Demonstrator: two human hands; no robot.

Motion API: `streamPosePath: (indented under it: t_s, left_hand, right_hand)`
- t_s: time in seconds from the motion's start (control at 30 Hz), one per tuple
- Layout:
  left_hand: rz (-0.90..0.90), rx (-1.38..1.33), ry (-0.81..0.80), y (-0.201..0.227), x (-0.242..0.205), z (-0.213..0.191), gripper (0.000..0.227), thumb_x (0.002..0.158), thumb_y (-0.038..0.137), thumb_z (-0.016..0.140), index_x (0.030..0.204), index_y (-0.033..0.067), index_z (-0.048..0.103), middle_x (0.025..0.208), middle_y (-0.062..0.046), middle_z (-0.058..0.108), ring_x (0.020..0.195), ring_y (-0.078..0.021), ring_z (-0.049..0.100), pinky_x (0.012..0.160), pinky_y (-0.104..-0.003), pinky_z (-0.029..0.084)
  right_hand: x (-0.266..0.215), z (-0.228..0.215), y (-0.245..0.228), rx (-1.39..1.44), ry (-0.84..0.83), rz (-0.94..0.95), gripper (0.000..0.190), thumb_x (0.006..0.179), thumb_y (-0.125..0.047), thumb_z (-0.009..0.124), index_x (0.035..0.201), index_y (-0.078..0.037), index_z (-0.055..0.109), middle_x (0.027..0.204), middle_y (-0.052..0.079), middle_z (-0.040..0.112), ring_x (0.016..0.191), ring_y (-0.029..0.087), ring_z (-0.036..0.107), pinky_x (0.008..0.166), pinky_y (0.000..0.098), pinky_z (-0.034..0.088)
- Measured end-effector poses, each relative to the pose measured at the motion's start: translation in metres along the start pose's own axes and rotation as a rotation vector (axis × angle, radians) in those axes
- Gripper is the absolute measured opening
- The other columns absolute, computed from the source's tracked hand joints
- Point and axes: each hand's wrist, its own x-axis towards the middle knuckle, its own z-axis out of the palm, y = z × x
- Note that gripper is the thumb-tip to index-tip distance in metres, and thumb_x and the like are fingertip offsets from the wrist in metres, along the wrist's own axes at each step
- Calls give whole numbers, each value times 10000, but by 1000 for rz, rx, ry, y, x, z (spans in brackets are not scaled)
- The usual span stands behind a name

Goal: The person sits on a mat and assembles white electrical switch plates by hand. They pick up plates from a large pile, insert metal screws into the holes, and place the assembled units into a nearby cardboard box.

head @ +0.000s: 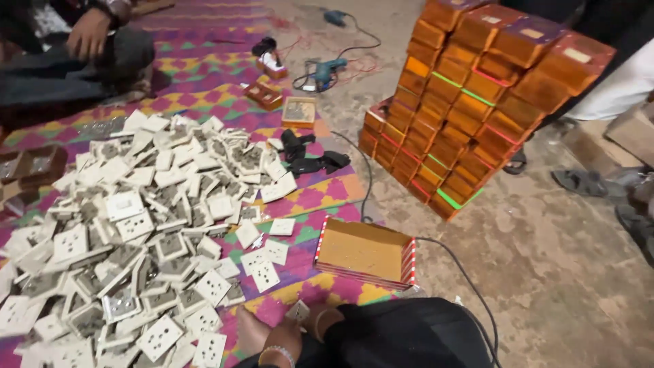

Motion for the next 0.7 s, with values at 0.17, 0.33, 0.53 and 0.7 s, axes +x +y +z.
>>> streamPosePath:
  t_s: [0.17,0.33,0.53,0.7]
  left_hand:
    - [-342,-249,81,22,19,-28,335,794,96,537,1090,23,678,1057,-227,692,988,-402,688,904,-495,544]
    - [-598,-632,755,68,3,-80,514,628,1,591,1140,-26,635,1022,-242,691,956,-409,701,913,-503,542]
    - [-706,-505,956,87,2,-103,716,536,-85,652,1249,-80,582,1044,-265,668,957,-425,692,942,-505,537]
    - [-807,-451,939,76,9,-92,785,559,-67,709,1324,-108,538,1057,-286,653,961,-439,677,941,-493,522]
  right_hand:
    - [3,-16,-8,-84,-40,-7,315,934,-296,661,1168,-87,693,1166,175,733,1096,334,689,926,440,530]
    - [12,-1,-13,-111,-68,-13,336,955,-338,633,1177,-97,706,1193,179,726,1122,348,676,943,457,519]
    - [25,7,9,-92,99,-197,364,960,-325,628,1232,-91,695,1250,197,689,1171,374,632,966,475,497]
    - [29,0,2,-152,-6,-49,371,955,-336,632,1222,-89,706,1240,193,691,1159,373,640,950,481,506]
